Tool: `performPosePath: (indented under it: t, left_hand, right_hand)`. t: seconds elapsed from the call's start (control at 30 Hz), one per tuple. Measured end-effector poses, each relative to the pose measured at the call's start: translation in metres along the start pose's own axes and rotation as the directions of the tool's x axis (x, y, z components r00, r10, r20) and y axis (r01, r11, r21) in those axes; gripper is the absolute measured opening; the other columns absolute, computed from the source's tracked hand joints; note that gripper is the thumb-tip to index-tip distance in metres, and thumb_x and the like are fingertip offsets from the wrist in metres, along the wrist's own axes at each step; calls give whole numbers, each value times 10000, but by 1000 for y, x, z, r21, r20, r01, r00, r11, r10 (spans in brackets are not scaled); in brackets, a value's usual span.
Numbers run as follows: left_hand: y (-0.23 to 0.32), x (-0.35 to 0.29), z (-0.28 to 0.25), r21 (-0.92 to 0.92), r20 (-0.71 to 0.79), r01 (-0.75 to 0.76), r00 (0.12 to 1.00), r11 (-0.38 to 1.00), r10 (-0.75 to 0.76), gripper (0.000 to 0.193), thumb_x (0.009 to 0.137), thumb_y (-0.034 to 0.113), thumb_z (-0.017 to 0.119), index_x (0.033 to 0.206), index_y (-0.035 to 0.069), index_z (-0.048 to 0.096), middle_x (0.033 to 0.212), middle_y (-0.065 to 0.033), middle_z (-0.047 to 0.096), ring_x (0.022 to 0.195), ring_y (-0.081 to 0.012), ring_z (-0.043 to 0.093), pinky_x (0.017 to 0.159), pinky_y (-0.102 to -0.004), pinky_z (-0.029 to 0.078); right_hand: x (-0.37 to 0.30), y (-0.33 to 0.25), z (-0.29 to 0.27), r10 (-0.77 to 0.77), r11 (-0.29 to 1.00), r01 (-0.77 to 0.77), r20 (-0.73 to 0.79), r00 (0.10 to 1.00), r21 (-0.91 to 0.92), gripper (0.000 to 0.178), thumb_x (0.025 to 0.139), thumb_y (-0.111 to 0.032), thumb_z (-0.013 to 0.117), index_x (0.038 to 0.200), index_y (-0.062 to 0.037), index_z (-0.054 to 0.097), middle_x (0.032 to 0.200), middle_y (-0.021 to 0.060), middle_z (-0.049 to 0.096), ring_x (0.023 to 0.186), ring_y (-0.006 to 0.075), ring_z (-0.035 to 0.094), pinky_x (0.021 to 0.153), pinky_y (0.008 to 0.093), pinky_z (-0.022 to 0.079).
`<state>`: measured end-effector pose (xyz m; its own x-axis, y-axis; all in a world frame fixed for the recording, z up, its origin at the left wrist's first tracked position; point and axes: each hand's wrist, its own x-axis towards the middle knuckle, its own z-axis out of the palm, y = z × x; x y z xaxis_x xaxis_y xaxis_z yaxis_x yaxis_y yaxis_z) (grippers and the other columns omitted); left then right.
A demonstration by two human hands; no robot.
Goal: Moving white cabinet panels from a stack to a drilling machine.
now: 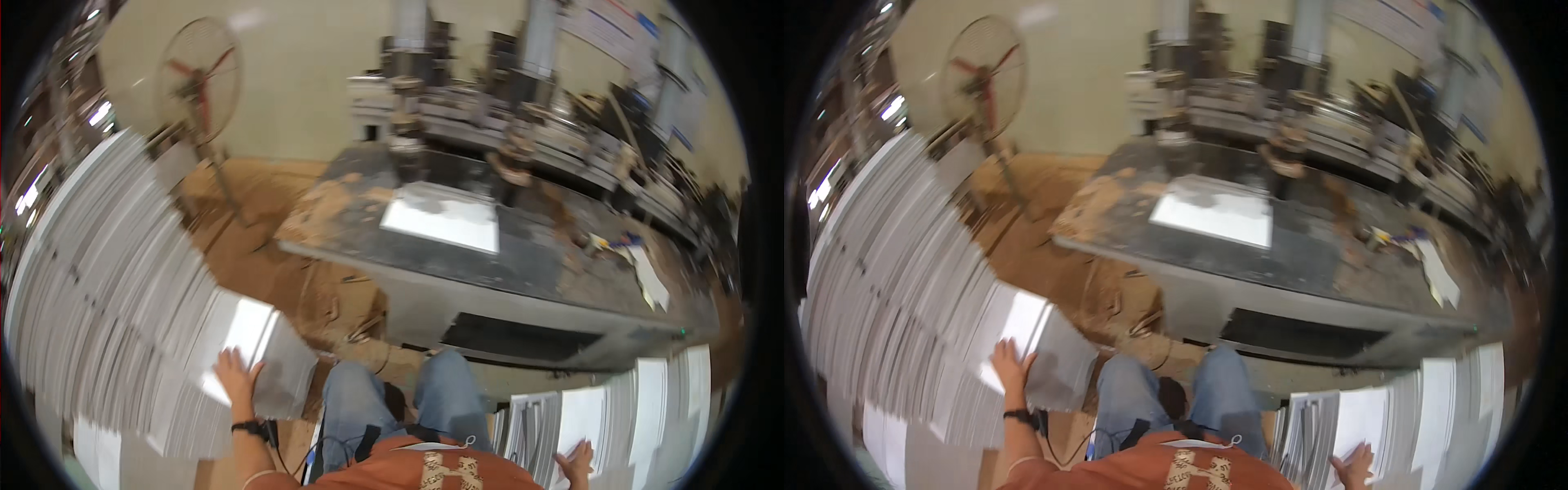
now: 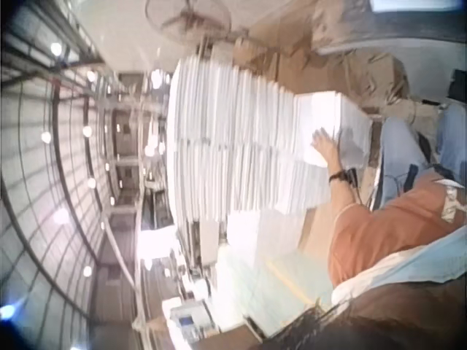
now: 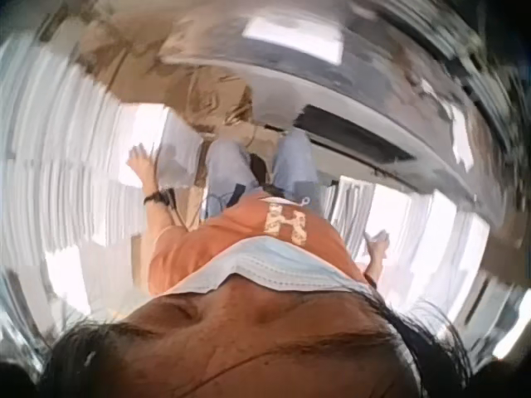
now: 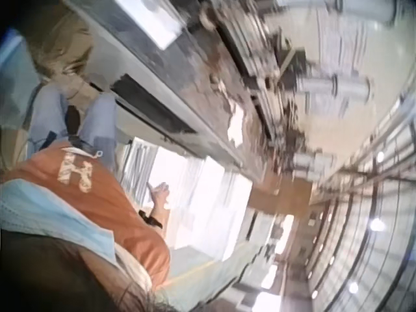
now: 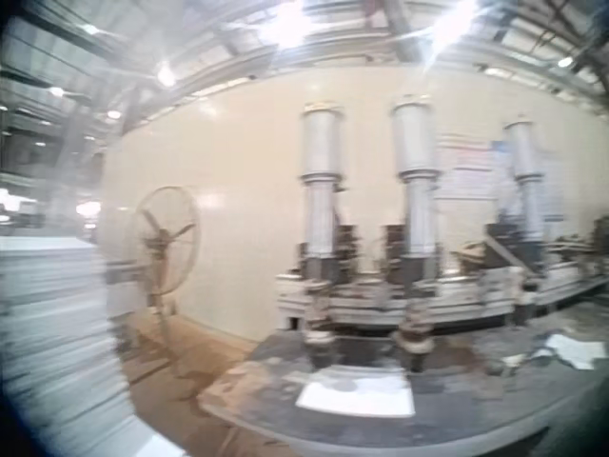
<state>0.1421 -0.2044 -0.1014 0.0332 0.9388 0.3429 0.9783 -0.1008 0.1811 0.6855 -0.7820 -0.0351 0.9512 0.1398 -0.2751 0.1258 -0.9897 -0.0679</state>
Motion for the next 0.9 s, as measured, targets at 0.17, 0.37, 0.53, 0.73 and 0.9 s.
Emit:
performPosePath:
  t: [0.17, 0.37, 0.53, 0.73, 0.9]
  left_hand:
    - [115, 35, -5, -213, -439, -438, 841, 874, 315, 411, 755, 178, 701, 1123, 33, 587, 1213, -188, 517, 1183, -407, 437, 1013, -532, 304]
    - [398, 81, -45, -380, -507, -828, 560, 413, 655, 419, 736, 227, 722, 1114, 87, 609, 1208, -126, 526, 1215, -355, 433, 1013, -551, 308]
    - [461, 131, 18, -333, -318, -718, 696, 612, 644, 548, 799, 447, 649, 1195, 75, 579, 1249, -139, 514, 1260, -350, 382, 1045, -598, 242]
    - [444, 86, -17, -383, -316, -788, 603, 483, 732, 510, 763, 424, 671, 1113, 60, 604, 1016, -134, 547, 1008, -314, 492, 905, -471, 384]
    - [340, 31, -41, -329, -334, -803, 591, 496, 735, 354, 697, 74, 587, 1047, 121, 622, 882, -44, 535, 867, -235, 528, 735, -361, 444]
  right_hand:
    - [-29, -24, 22, -39, 996, 47, -109, 993, 71, 849, 709, -251, 764, 1404, -26, 333, 1497, 157, 265, 1384, 422, 173, 1011, 726, 122]
    - [-39, -11, 53, -216, 964, 252, -307, 927, 85, 933, 595, -79, 790, 1399, -50, 316, 1471, 165, 295, 1384, 411, 184, 1029, 714, 109]
    - [-51, -53, -31, -403, 841, 535, -569, 717, 78, 581, 614, 85, 498, 1191, 28, 541, 1138, 239, 581, 1054, 421, 551, 938, 417, 446]
    - [-36, -169, -136, -681, 552, 825, -637, 362, -121, 515, 643, 77, 537, 1144, -34, 588, 1115, 164, 618, 1021, 365, 589, 911, 416, 470]
    - [45, -331, -142, -811, 161, 959, -586, -8, -235, 440, 726, 39, 567, 1143, -96, 604, 1113, 91, 636, 1017, 299, 615, 850, 363, 512]
